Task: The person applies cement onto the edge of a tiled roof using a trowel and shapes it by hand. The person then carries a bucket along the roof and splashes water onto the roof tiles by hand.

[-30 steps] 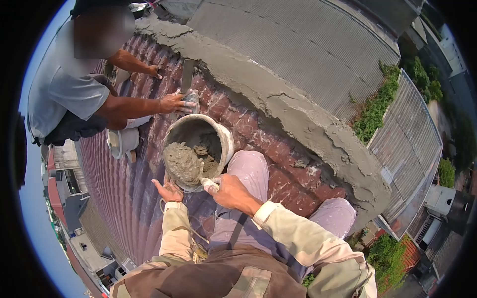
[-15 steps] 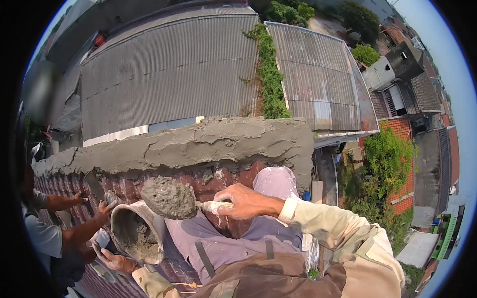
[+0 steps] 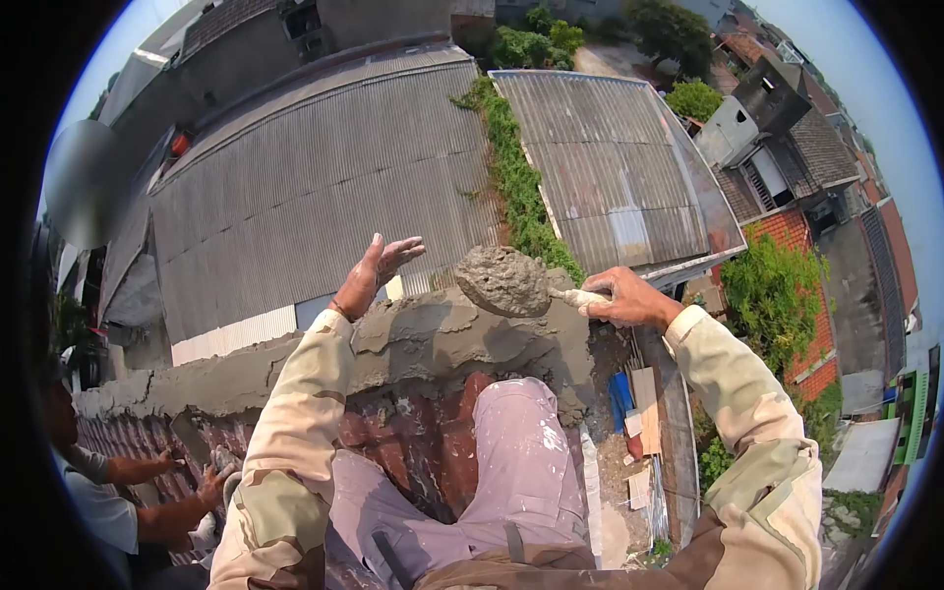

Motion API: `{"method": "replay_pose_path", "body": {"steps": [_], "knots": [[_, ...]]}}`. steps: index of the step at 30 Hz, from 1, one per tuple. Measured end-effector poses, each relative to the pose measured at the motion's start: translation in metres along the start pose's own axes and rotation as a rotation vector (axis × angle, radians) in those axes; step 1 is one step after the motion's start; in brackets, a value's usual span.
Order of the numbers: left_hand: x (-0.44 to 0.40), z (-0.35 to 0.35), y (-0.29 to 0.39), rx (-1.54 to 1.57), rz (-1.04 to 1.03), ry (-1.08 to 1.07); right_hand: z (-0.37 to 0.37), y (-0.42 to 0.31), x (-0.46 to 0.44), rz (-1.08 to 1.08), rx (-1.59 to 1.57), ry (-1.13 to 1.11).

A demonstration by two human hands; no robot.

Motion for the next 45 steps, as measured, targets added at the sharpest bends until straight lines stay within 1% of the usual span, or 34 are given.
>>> {"method": "replay_pose_path", "body": {"steps": [1, 2, 3, 4, 5, 7, 8, 9, 10, 12, 13, 14, 15, 17, 19, 20, 21, 22, 23, 25, 26, 27, 29, 30, 31, 33, 34, 37, 38, 39, 41, 42, 43, 45], "knots": [[-0.03, -0.001, -0.005, 0.024, 0.073, -0.066, 0.008, 0.012, -0.009, 0.003, 0.0, 0.007], [-0.059, -0.002, -0.009, 0.021, 0.067, -0.072, 0.015, 0.027, -0.017, 0.07, 0.099, 0.059], [-0.088, -0.003, -0.015, 0.022, 0.175, -0.156, 0.025, 0.036, -0.024, 0.138, 0.203, 0.111], [-0.11, -0.008, -0.027, 0.025, 0.286, -0.241, 0.032, 0.035, -0.031, 0.077, 0.181, 0.054], [-0.127, -0.016, -0.041, 0.027, 0.285, -0.243, 0.034, 0.043, -0.037, 0.075, 0.182, 0.055], [-0.167, -0.025, -0.07, 0.087, 0.555, -0.227, 0.043, 0.061, -0.054, 0.166, 0.332, 0.13], [-0.191, -0.026, -0.1, 0.187, 0.592, -0.25, 0.046, 0.049, -0.055, 0.093, 0.413, 0.132], [-0.201, -0.032, -0.109, 0.263, 0.554, -0.328, 0.045, 0.054, -0.063, 0.091, 0.413, 0.133], [-0.209, -0.038, -0.119, 0.329, 0.573, -0.404, 0.04, 0.06, -0.07, 0.143, 0.538, 0.177], [-0.216, -0.054, -0.135, 0.345, 0.642, -0.39, 0.019, 0.065, -0.074, 0.226, 0.729, 0.237], [-0.21, -0.064, -0.126, 0.292, 0.685, -0.298, 0.009, 0.051, -0.072, 0.126, 0.827, 0.144], [-0.205, -0.069, -0.114, 0.1, 0.636, -0.419, -0.005, 0.059, -0.075, 0.117, 0.858, 0.144], [-0.204, -0.073, -0.106, 0.102, 0.64, -0.423, -0.017, 0.069, -0.077, 0.109, 0.89, 0.143], [-0.203, -0.079, -0.103, -0.104, 0.595, -0.603, -0.025, 0.073, -0.071, 0.133, 0.901, 0.178], [-0.206, -0.081, -0.116, -0.112, 0.588, -0.61, -0.026, 0.075, -0.067, 0.159, 0.91, 0.216], [-0.209, -0.08, -0.119, -0.051, 0.608, -0.623, -0.024, 0.075, -0.067, 0.191, 0.929, 0.24], [-0.208, -0.081, -0.114, 0.011, 0.627, -0.635, -0.021, 0.074, -0.066, 0.225, 0.947, 0.264], [-0.209, -0.082, -0.11, -0.083, 0.597, -0.659, -0.017, 0.073, -0.067, 0.23, 0.944, 0.262], [-0.207, -0.083, -0.109, -0.08, 0.605, -0.655, -0.014, 0.072, -0.068, 0.242, 0.984, 0.287], [-0.197, -0.088, -0.096, 0.024, 0.644, -0.675, -0.023, 0.078, -0.071, 0.25, 1.012, 0.308], [-0.207, -0.082, -0.12, 0.036, 0.52, -0.732, -0.033, 0.083, -0.073, 0.242, 1.024, 0.299], [-0.206, -0.084, -0.114, 0.033, 0.52, -0.733, -0.037, 0.085, -0.075, 0.238, 1.041, 0.294], [-0.199, -0.088, -0.097, 0.056, 0.599, -0.686, -0.028, 0.088, -0.074, 0.26, 1.018, 0.311], [-0.218, -0.088, -0.141, 0.397, 0.723, -0.567, -0.024, 0.087, -0.073, 0.26, 1.025, 0.324], [-0.215, -0.089, -0.137, 0.401, 0.724, -0.568, -0.022, 0.088, -0.071, 0.259, 1.034, 0.331], [-0.216, -0.092, -0.121, 0.236, 0.619, -0.777, -0.024, 0.095, -0.07, 0.273, 1.03, 0.344], [-0.215, -0.092, -0.117, 0.121, 0.57, -0.801, -0.026, 0.099, -0.07, 0.294, 1.021, 0.357], [-0.213, -0.096, -0.111, 0.15, 0.626, -0.742, -0.03, 0.102, -0.067, 0.269, 0.998, 0.387], [-0.221, -0.096, -0.129, 0.174, 0.61, -0.75, -0.033, 0.102, -0.065, 0.217, 0.983, 0.314], [-0.221, -0.099, -0.132, 0.175, 0.61, -0.753, -0.031, 0.103, -0.063, 0.213, 0.982, 0.313], [-0.225, -0.1, -0.138, 0.073, 0.583, -0.678, -0.025, 0.106, -0.062, 0.191, 1.03, 0.33], [-0.223, -0.103, -0.135, 0.027, 0.508, -0.648, -0.028, 0.11, -0.064, 0.183, 1.004, 0.349], [-0.224, -0.103, -0.13, 0.023, 0.509, -0.644, -0.029, 0.113, -0.066, 0.187, 1.003, 0.352], [-0.221, -0.104, -0.124, 0.021, 0.592, -0.689, -0.031, 0.121, -0.064, 0.2, 0.995, 0.369]]}}
Point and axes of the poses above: each hand's wrist, its own x-axis away from the middle knuckle, its own z-axis out of the back of the hand, y = z × x, the point moved 1 cm from there along -x, towards the middle knuckle, and after that the axes turned 4 degrees about -y, right-handed, at the moved point
